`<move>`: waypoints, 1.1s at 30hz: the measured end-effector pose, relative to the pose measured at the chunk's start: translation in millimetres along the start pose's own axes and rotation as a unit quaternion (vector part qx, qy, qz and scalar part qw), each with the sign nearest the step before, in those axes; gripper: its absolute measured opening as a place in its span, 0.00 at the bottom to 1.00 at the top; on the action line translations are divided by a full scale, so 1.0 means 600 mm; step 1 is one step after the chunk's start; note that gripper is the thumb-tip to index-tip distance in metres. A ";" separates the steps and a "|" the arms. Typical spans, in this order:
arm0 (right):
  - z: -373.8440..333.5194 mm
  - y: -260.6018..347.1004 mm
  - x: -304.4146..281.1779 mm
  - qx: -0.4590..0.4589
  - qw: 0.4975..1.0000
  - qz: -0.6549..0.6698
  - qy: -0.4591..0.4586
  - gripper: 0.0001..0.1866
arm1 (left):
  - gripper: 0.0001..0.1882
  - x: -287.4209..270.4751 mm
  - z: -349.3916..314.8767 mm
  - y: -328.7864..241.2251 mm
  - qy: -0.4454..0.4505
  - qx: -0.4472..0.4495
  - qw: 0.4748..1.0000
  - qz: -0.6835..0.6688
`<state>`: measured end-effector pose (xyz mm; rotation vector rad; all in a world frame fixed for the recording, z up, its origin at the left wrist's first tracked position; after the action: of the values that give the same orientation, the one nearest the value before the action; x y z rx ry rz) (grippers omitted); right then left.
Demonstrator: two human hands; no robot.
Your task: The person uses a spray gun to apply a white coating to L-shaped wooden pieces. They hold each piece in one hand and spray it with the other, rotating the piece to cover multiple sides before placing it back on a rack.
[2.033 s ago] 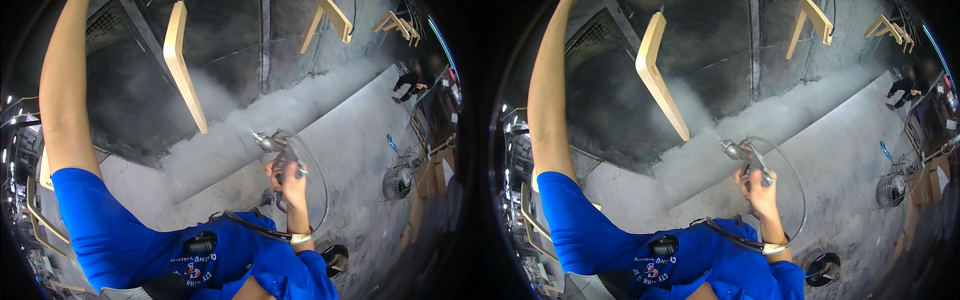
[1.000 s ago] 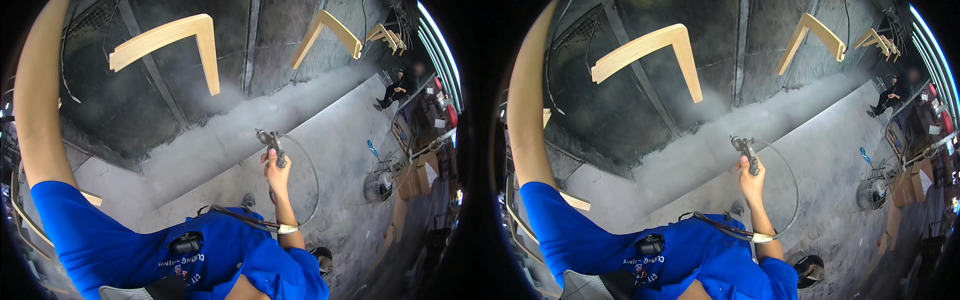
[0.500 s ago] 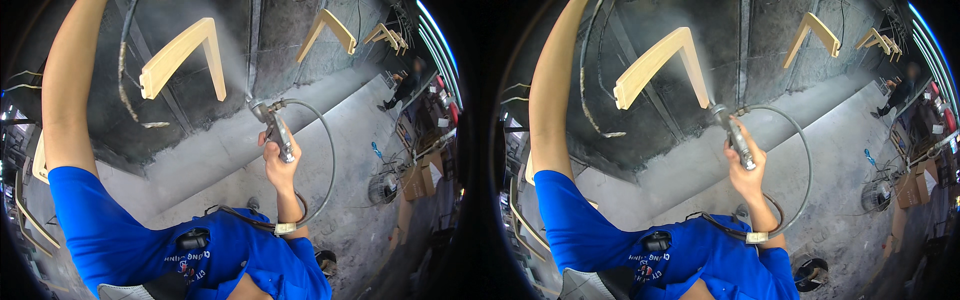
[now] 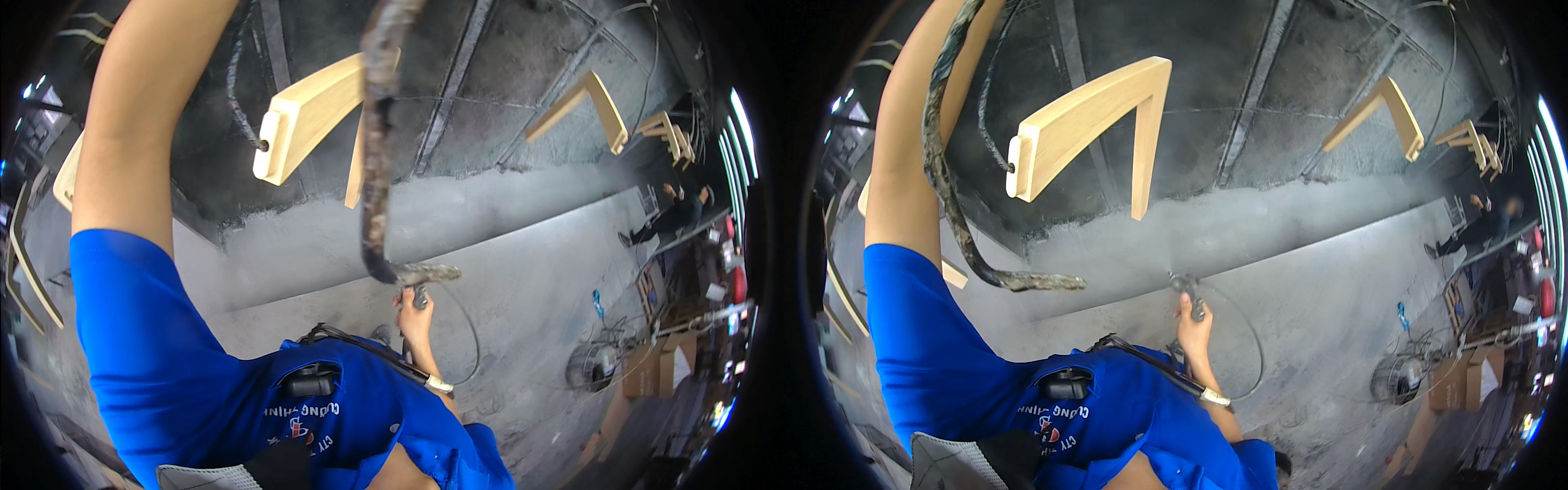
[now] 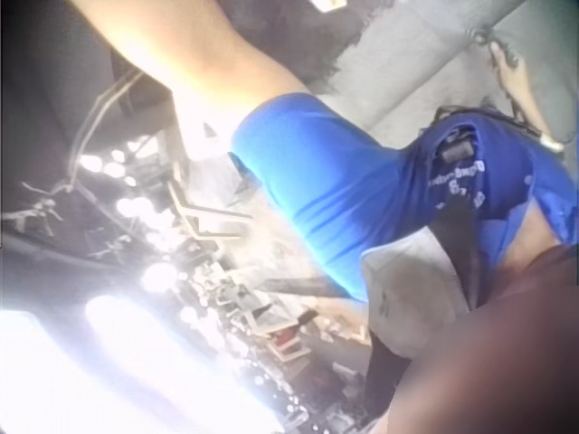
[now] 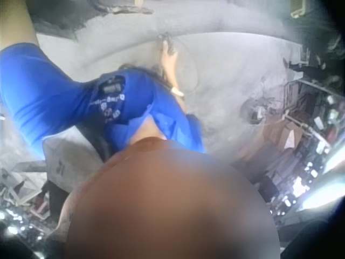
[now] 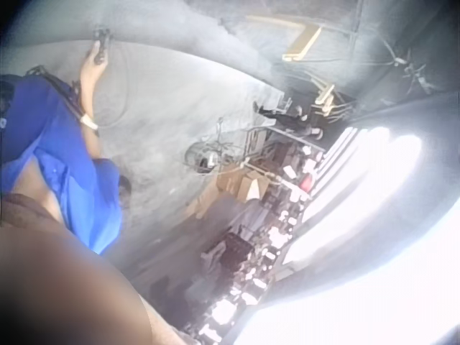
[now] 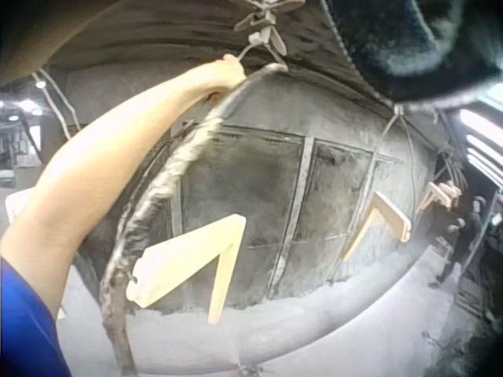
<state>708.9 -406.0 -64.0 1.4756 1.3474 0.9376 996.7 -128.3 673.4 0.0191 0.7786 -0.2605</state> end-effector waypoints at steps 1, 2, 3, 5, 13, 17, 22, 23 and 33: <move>-0.004 -0.029 -0.001 0.031 0.999 -0.006 0.010 0.17 | 0.29 -0.002 -0.008 -0.005 0.010 -0.010 1.000 0.003; -0.007 -0.052 -0.001 0.064 0.998 -0.011 0.019 0.17 | 0.30 -0.003 -0.019 -0.008 0.020 -0.018 1.000 0.004; -0.011 -0.059 0.003 0.064 0.997 -0.019 0.036 0.17 | 0.30 -0.003 -0.033 -0.013 0.032 -0.025 0.999 0.002; -0.019 -0.064 0.014 0.065 0.995 -0.032 0.065 0.18 | 0.32 -0.003 -0.076 -0.013 0.062 -0.023 0.998 -0.018; -0.042 0.042 0.054 -0.048 0.994 -0.065 0.067 0.16 | 0.21 -0.142 -0.505 0.103 -0.282 0.141 0.922 -0.226; -0.099 0.078 0.120 -0.063 0.997 -0.016 0.045 0.17 | 0.19 -0.218 -0.909 0.227 -0.529 0.008 0.834 0.157; -0.186 0.128 0.224 -0.083 0.994 0.059 0.040 0.22 | 0.44 -0.116 -1.175 0.537 -0.359 -0.273 0.892 0.028; -0.205 0.149 0.244 -0.107 0.992 0.051 0.038 0.22 | 0.40 -0.084 -1.193 0.588 -0.337 -0.268 0.896 -0.111; -0.397 0.426 0.377 -0.390 0.906 -0.040 0.163 0.41 | 0.26 -0.009 -1.180 0.519 -0.155 -0.340 0.655 -0.657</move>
<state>590.0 -152.2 243.7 0.6620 1.0405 1.4931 578.0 254.3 147.7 -1.3413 0.3613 -1.3057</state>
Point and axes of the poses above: each hand's wrist, its own z-axis towards the middle knuckle, its own x-axis out of the palm, y = z × x, the point moved 10 cm from there along z, towards the middle knuckle, and after that the axes turned 13 degrees about x, right-handed, at the moved point
